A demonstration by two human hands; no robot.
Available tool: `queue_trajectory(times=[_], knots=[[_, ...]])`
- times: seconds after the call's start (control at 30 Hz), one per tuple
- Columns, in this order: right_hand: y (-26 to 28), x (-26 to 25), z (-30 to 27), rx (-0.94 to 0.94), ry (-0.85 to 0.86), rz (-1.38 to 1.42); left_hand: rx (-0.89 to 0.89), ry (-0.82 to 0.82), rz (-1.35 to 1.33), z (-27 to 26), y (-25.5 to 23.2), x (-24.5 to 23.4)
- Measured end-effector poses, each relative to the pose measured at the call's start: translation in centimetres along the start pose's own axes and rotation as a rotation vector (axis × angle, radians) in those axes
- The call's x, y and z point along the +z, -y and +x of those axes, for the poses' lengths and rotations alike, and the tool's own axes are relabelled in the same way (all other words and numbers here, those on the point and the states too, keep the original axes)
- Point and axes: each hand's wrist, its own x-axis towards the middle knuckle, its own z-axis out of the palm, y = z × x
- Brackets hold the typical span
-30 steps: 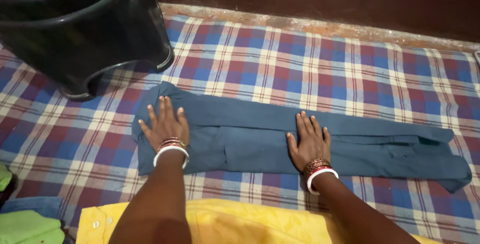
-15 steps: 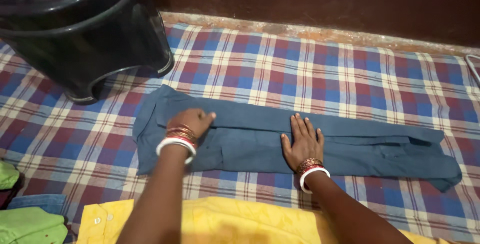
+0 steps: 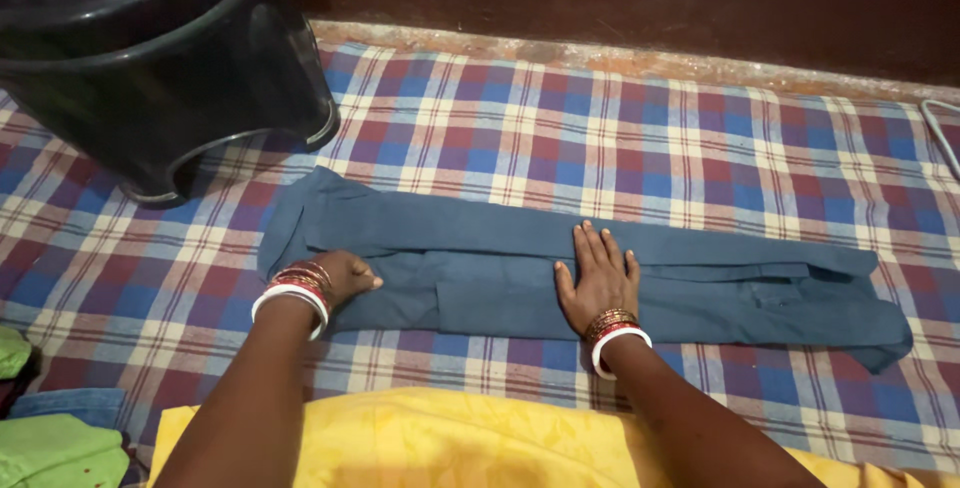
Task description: The person folds a blue shirt and a green shirt by hand on a bedspread, smoothing the fabric and buttoning the collar of the green shirt.
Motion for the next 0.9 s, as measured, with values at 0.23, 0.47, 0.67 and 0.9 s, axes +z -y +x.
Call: queue_trajectory(times=[0.23,0.47,0.67,0.9], knots=[[0.1,0.0,0.0,0.000,0.008,0.009,-0.068,0.022,0.112,-6.7,2.9,-3.6],[0.0,0.0,-0.1,-0.008,-0.017,-0.007,0.189,-0.266,-0.225,-1.7,12.1,0.1],[0.0,0.0,-0.2,-0.002,-0.032,-0.003,-0.076,-0.505,-0.316,-1.8,8.9,1.4],[0.1,0.1,0.0,0.016,0.006,-0.025,-0.248,-0.602,0.022,-3.2,6.0,1.2]])
